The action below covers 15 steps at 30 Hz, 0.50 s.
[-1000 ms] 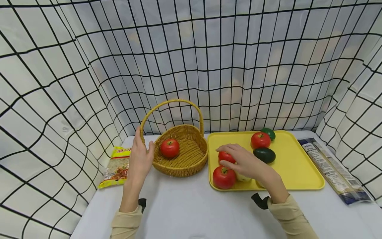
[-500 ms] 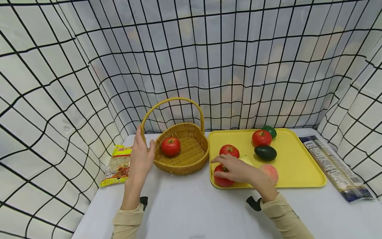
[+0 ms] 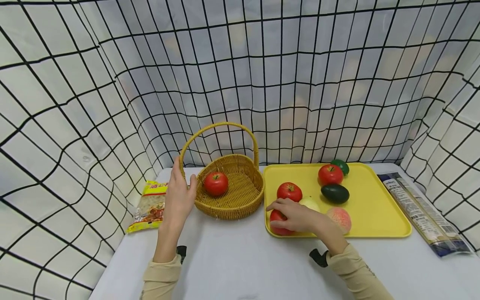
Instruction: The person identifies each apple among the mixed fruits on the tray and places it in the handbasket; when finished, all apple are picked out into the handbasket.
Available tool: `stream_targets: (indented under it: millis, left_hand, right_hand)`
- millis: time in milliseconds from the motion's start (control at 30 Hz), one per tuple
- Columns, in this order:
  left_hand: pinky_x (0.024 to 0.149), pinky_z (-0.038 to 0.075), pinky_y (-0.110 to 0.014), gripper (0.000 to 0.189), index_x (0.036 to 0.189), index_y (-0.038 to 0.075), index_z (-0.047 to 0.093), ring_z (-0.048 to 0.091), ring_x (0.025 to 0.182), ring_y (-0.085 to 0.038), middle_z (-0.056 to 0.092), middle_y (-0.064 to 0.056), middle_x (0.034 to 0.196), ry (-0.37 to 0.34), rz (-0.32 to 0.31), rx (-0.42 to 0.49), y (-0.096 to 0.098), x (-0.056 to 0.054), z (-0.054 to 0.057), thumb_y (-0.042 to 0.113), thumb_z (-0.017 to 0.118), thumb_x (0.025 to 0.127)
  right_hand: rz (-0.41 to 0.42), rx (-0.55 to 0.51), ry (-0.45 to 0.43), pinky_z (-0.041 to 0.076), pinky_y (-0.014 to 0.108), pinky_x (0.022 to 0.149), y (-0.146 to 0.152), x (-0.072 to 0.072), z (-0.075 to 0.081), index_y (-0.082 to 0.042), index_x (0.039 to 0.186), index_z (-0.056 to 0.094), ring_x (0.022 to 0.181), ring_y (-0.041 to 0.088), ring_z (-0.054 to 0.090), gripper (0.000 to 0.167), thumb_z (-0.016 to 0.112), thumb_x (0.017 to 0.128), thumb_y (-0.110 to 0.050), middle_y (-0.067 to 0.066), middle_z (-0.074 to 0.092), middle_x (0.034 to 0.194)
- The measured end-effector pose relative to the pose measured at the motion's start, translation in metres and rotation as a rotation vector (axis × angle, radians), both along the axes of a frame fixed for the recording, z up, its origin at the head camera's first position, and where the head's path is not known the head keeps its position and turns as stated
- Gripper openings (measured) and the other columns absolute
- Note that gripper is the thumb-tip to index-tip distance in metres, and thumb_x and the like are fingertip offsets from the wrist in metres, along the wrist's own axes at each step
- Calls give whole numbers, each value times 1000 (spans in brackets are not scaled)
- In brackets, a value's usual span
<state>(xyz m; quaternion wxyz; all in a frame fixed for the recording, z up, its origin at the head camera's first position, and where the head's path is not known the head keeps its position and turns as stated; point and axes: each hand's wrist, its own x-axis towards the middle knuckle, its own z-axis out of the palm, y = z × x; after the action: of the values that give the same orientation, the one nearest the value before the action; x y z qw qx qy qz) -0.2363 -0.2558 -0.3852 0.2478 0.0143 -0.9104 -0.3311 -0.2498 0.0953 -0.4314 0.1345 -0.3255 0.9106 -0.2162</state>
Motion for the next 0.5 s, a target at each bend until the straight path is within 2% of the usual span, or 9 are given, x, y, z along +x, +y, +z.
stream_targets:
  millis: [167,500]
  left_hand:
    - [112,44,-63,76,167,16,1,44,144,-49,24,-23,169,-11,1,-1,0,0,2,28,47,107]
    - [109,47,-63,77,167,16,1,47,140,-50,26,-24,168,-11,7,3,2,1,3,26,48,107]
  right_hand:
    - [29,25,4,53,48,100,-2,3,-4,-19,138,61,127,26,48,47,66,96,-39,7,57,139]
    - [-16,43,-33,56,49,97,-3,8,0,-23,140,59,129,24,44,56,77,89,-37,4,53,141]
